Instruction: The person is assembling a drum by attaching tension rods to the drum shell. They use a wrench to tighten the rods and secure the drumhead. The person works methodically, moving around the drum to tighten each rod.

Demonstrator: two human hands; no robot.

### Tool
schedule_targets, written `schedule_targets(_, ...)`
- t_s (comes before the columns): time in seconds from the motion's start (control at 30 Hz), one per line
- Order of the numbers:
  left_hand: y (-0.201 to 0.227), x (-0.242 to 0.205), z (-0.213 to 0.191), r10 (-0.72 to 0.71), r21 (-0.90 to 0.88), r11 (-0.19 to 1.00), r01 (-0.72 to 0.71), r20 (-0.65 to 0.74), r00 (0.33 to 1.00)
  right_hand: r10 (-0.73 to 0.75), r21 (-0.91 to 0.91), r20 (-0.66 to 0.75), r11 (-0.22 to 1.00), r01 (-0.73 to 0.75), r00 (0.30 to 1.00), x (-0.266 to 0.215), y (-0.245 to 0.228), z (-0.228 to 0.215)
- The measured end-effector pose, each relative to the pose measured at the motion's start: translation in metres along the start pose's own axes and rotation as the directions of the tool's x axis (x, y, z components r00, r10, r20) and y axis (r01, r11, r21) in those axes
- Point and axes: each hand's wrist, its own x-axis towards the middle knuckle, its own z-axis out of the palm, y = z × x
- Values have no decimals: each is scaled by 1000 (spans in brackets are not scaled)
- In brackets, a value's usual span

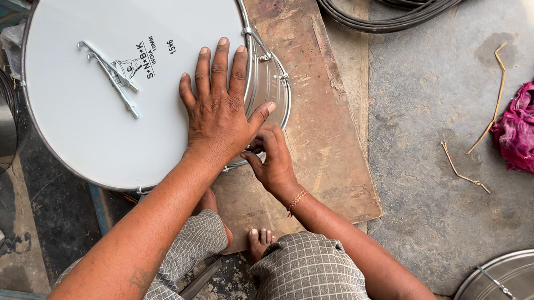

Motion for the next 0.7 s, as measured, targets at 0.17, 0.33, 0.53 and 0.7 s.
schedule_targets(0.17,3,0,-4,-29,-11,999,30,45,999,155,-109,15,982,-152,988,1,7,2)
schedule_targets(0.33,0,-1,1,-14,-3,1000,15,33,999,-86,-71,58,993,90,995,1,6,-2)
schedule_targets(0.53,-2,1,3,-4,9,1000,4,30,1000,1,-117,-38,993,-5,999,-2,30,-5)
schedule_targets(0.7,-3,-1,5,9,7,1000,-9,8,1000,-254,-289,144,914,286,956,-5,35,-5)
